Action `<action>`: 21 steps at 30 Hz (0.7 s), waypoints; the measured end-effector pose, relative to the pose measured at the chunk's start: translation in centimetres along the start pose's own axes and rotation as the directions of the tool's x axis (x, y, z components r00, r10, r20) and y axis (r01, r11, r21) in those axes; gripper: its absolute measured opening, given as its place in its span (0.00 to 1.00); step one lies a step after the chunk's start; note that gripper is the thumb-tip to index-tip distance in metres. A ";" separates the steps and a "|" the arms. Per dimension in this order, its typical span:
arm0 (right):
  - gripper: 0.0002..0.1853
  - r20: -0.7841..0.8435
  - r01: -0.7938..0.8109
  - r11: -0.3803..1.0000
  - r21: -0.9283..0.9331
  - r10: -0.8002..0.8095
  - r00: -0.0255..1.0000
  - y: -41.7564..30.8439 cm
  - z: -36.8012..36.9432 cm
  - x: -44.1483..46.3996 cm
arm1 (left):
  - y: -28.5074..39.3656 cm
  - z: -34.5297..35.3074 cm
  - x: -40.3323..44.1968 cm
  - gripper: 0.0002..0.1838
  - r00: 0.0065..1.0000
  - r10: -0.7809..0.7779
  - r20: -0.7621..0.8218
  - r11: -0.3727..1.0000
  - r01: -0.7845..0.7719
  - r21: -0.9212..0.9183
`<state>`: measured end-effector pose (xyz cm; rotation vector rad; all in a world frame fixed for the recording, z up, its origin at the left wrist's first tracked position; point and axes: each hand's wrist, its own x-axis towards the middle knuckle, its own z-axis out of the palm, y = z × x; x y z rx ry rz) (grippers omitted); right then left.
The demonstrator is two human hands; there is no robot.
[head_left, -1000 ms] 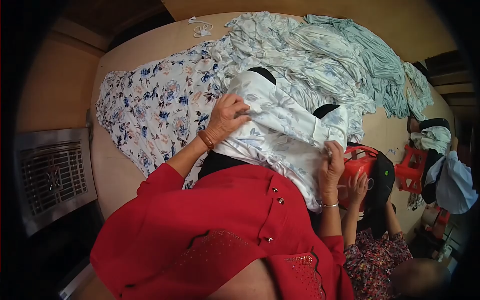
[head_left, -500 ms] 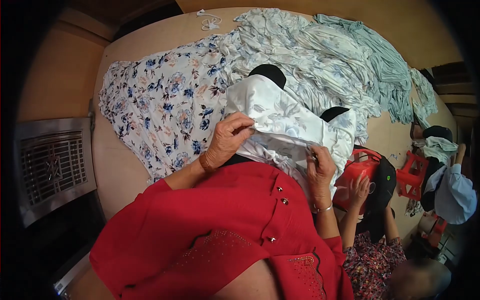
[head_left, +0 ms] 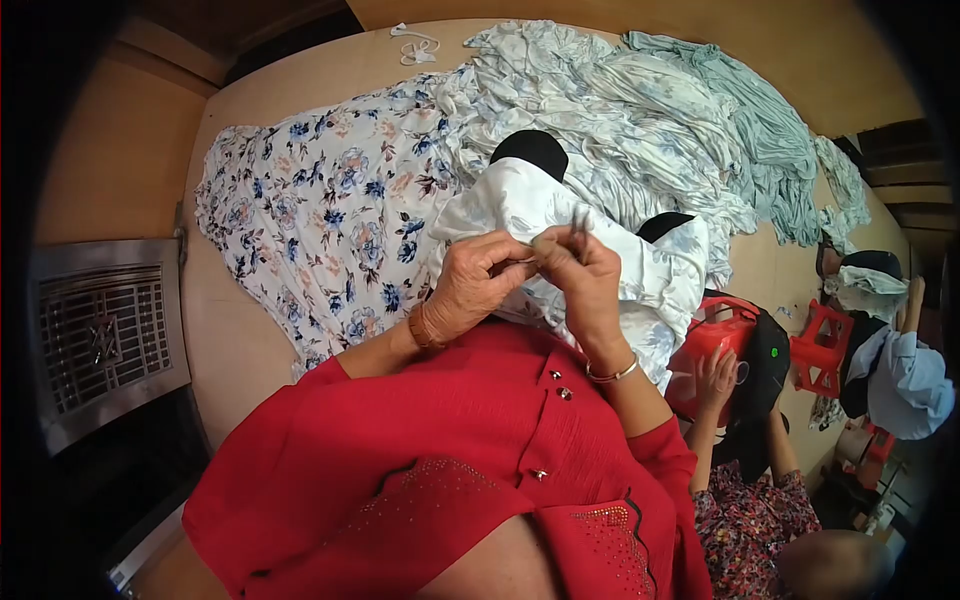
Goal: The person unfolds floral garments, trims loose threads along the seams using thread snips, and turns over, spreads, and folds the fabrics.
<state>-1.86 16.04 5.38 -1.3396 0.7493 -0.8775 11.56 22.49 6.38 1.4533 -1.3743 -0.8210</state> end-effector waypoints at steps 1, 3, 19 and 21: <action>0.06 -0.047 -0.176 0.971 0.161 0.186 0.981 -0.6 -0.5 0.2 | -0.1 0.0 0.0 0.06 1.000 -0.001 0.000 1.000 0.001 -0.002; 0.08 -0.075 -0.328 0.921 0.211 0.350 0.934 -1.1 -1.9 0.3 | -0.4 0.0 0.0 0.07 1.000 -0.023 -0.017 1.000 0.023 -0.019; 0.09 0.034 0.110 0.883 -0.456 -0.106 0.994 -1.4 -2.4 -2.2 | -0.1 0.2 0.3 0.06 0.999 -0.034 0.030 0.999 0.035 -0.031; 0.08 0.023 0.124 0.889 -0.440 -0.127 0.992 -1.3 -2.3 -2.2 | 0.1 0.2 0.4 0.05 0.999 -0.020 0.037 1.000 0.020 -0.005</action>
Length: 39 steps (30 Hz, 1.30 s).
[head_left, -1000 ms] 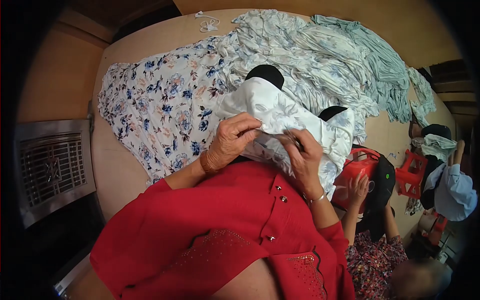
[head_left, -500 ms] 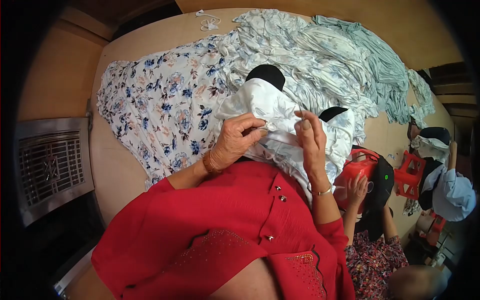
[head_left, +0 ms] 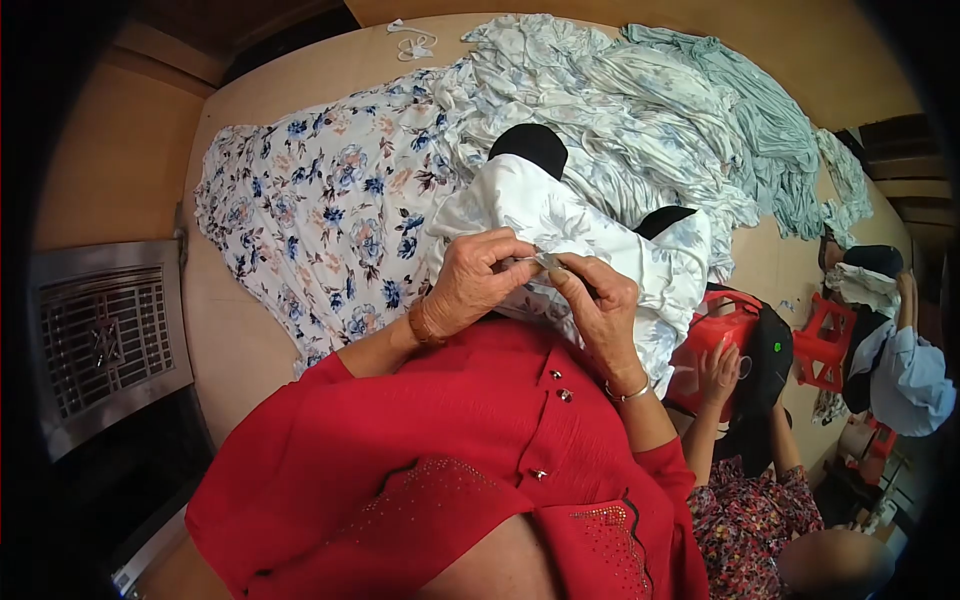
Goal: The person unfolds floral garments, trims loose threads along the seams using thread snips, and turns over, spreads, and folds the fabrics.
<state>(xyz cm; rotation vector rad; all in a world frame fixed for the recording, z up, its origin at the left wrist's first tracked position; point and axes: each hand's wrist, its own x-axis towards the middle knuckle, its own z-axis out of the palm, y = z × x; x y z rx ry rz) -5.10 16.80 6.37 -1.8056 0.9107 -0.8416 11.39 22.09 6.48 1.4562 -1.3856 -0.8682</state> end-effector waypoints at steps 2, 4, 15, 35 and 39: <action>0.07 -0.007 -0.020 1.000 0.018 0.020 1.000 0.3 0.1 -0.1 | 0.0 0.1 0.0 0.05 1.000 0.016 -0.006 1.000 -0.016 0.014; 0.06 0.000 -0.054 0.998 0.029 0.054 0.999 0.4 0.0 -0.1 | -0.1 0.1 0.0 0.05 0.999 0.034 -0.010 0.999 -0.033 0.029; 0.20 0.057 0.045 0.759 -0.650 -0.010 0.998 2.9 -3.4 -2.0 | -0.1 -3.7 -1.5 0.04 0.945 0.008 -0.327 0.978 -0.076 -0.197; 0.08 0.050 -0.013 0.932 0.362 -0.006 0.999 1.1 -1.5 -3.8 | -0.4 2.7 1.6 0.21 0.843 0.240 0.482 0.970 -0.233 -0.075; 0.10 0.095 -0.122 0.955 0.270 0.099 0.991 1.7 -4.1 -4.5 | -1.8 2.6 1.5 0.13 0.796 0.041 0.604 0.993 0.036 -0.115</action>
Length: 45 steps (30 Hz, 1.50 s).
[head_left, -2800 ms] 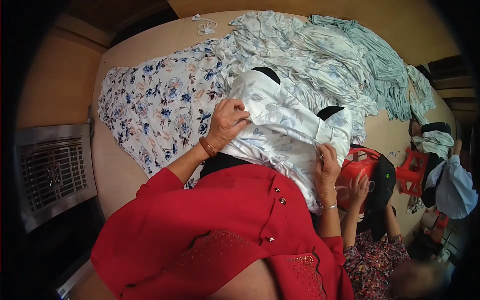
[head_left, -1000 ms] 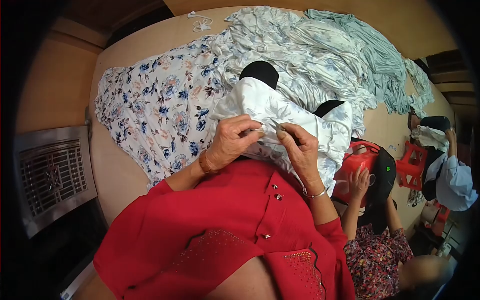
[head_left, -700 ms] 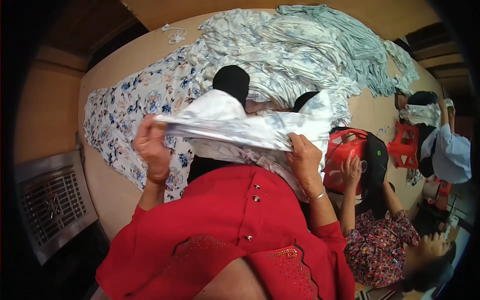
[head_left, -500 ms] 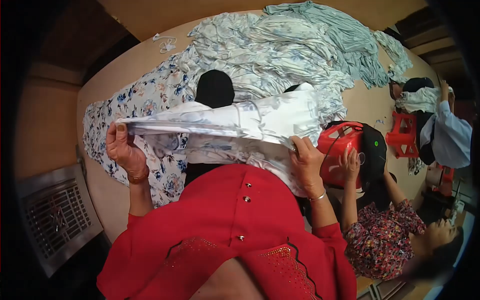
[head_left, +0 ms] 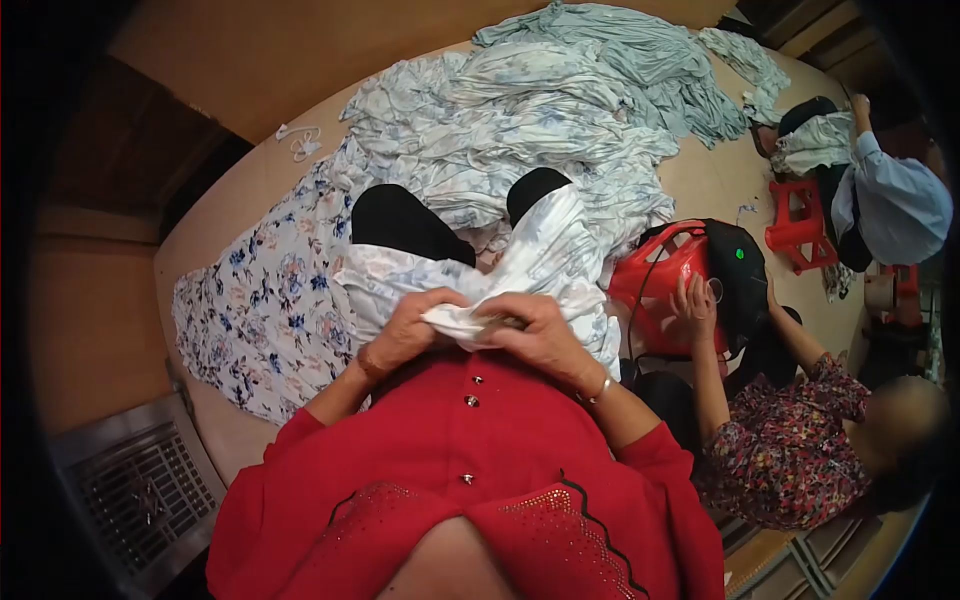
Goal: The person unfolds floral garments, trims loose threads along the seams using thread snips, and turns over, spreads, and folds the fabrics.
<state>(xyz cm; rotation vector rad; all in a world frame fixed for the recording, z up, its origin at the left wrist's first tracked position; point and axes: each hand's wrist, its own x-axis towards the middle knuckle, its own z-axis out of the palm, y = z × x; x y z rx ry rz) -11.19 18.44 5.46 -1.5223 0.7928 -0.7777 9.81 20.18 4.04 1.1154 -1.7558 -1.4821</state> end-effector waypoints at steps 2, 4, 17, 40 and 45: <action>0.11 -0.273 -0.137 0.990 0.045 0.144 0.951 0.7 -2.2 -0.9 | 0.2 -0.9 -1.4 0.11 0.973 -0.163 -0.166 0.942 0.104 -0.319; 0.13 -0.576 -0.202 0.979 0.002 0.167 0.800 5.2 -5.3 -1.2 | 0.6 -1.7 -2.4 0.11 0.964 -0.246 -0.101 0.922 0.201 -0.332; 0.03 -0.555 0.338 0.441 0.831 0.682 0.476 26.4 -15.4 4.1 | 0.2 -0.2 -1.3 0.08 0.948 -0.284 0.145 0.936 0.307 -0.172; 0.11 0.420 -0.465 0.817 0.342 0.310 0.853 -0.5 -9.4 -6.5 | -9.3 -1.0 11.4 0.16 0.862 -0.506 -0.023 0.251 0.122 -0.960; 0.14 0.285 -0.396 0.832 0.388 0.301 0.910 -0.6 -11.4 -6.3 | -9.2 -0.4 11.4 0.09 0.802 -0.533 -0.269 0.423 -0.023 -0.906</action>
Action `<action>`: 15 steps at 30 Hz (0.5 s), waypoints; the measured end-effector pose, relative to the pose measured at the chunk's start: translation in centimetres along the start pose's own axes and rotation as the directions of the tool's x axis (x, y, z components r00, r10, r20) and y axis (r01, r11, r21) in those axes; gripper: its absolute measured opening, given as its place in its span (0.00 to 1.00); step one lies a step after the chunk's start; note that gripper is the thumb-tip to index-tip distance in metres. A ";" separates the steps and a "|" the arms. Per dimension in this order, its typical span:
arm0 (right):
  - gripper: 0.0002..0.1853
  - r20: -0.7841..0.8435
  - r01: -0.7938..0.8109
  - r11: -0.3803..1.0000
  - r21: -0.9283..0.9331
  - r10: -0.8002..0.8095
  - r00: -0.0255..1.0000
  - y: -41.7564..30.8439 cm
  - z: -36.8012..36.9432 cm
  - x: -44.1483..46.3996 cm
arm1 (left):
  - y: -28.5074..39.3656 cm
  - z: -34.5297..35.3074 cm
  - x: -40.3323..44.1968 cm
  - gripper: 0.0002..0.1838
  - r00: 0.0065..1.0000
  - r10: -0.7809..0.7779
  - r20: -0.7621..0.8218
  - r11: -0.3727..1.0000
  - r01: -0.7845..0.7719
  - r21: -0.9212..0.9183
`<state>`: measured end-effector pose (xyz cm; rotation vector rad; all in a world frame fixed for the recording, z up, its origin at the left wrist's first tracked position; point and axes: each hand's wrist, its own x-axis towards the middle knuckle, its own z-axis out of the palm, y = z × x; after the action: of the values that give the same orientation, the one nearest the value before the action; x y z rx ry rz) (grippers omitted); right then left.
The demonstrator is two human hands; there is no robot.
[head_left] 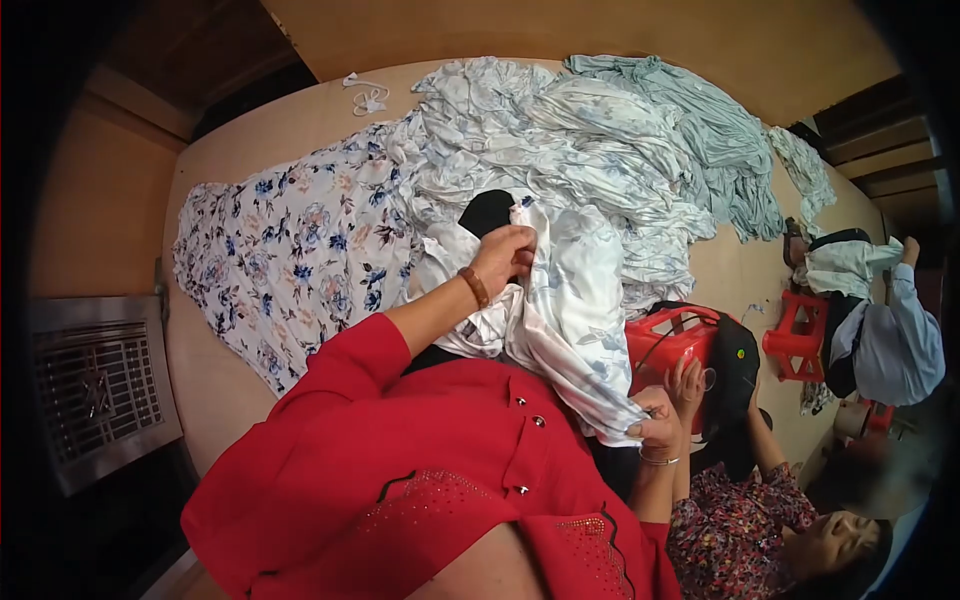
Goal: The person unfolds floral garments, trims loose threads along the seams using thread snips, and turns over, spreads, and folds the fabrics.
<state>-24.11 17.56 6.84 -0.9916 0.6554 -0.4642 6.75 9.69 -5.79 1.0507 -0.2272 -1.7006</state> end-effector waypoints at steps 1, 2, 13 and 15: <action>0.24 -0.163 -0.159 0.977 -0.142 0.136 0.977 -1.5 0.4 -0.3 | 0.6 0.6 -0.6 0.07 0.988 0.110 -0.107 0.989 -0.097 0.114; 0.24 -0.161 -0.164 0.976 -0.144 0.140 0.977 -1.5 0.1 -0.4 | 1.4 0.7 -1.1 0.10 0.955 0.258 -0.146 0.937 -0.210 0.280; 0.27 -0.340 -0.260 0.964 0.054 0.263 0.903 -0.4 -1.3 0.5 | 4.0 -0.1 5.3 0.15 0.889 0.266 0.372 -0.495 -0.206 0.844; 0.29 -0.435 -0.134 0.986 0.102 0.166 0.885 1.1 -2.1 -0.3 | 4.6 -0.1 6.5 0.11 0.902 0.290 0.319 -0.349 -0.211 0.913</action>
<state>-25.69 17.03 5.18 -0.7641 1.1117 -0.5778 9.67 2.31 -6.46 1.9687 -2.0590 -0.5944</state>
